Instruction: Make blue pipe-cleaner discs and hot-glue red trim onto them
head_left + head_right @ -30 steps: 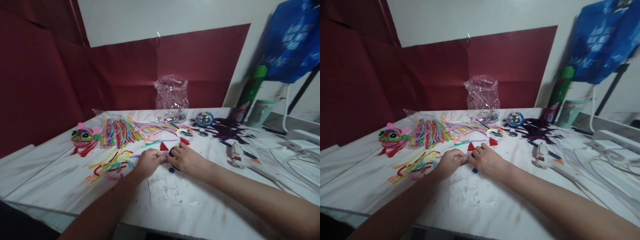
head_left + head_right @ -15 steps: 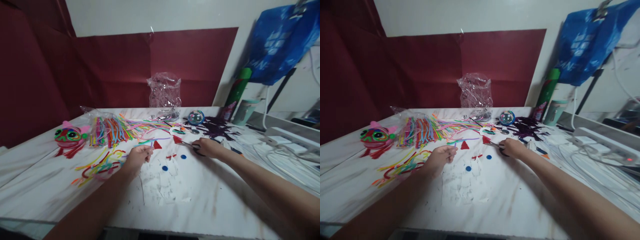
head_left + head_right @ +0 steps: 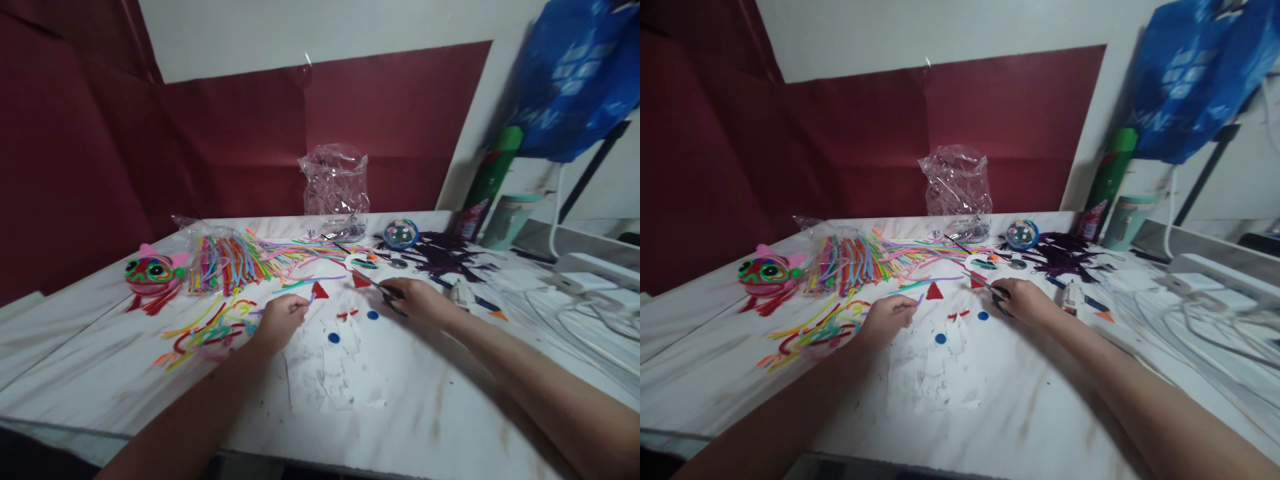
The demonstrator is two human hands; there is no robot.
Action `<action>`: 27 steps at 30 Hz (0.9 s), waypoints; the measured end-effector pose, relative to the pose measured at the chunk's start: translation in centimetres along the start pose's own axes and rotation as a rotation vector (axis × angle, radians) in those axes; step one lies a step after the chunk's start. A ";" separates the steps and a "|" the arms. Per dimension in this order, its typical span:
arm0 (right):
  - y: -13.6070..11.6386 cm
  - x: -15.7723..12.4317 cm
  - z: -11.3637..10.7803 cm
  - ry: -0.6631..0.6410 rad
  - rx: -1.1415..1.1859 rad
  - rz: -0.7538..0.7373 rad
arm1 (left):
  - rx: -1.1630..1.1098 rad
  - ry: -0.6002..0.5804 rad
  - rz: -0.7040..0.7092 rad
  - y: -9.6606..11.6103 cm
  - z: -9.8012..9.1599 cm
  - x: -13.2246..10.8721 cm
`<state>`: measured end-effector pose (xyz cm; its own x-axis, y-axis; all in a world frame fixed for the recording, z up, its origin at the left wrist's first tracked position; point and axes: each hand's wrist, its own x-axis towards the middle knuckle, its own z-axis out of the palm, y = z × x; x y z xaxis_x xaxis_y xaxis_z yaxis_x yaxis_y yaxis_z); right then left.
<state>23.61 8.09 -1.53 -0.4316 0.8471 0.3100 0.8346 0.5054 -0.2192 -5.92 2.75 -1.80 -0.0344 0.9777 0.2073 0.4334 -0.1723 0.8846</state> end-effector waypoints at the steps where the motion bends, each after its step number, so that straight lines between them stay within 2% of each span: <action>1: -0.1 -0.2 0.1 0.018 0.015 -0.012 | 0.047 -0.011 0.021 0.0 0.0 0.0; 5: 0.1 -1.1 0.3 0.048 0.058 -0.059 | 0.213 -0.100 0.093 0.9 0.7 0.8; 10: 0.0 -1.5 0.3 0.058 0.083 -0.090 | 0.347 -0.151 0.171 2.5 3.6 3.3; 13: -0.3 -1.5 0.3 0.049 0.105 -0.129 | 0.406 -0.199 0.187 2.6 5.4 4.3; 16: -0.3 -1.5 0.1 0.062 0.115 -0.142 | 0.449 -0.235 0.191 2.5 5.8 4.3; 18: -0.1 -1.4 -0.1 0.076 0.117 -0.134 | 0.457 -0.212 0.195 2.6 4.9 3.9; 20: 0.0 -1.4 -0.2 0.083 0.117 -0.125 | 0.445 -0.142 0.195 2.9 3.0 3.2; 24: -0.2 -1.4 -0.3 0.087 0.114 -0.114 | 0.398 0.043 0.170 3.3 -3.1 1.2; 27: -0.4 -1.5 -0.3 0.089 0.114 -0.108 | 0.389 0.225 0.145 2.2 -8.3 -0.9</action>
<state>24.05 6.56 -1.69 -0.4801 0.7716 0.4172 0.7387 0.6122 -0.2821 -12.44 0.53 3.44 -0.1243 0.8892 0.4403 0.7522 -0.2049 0.6263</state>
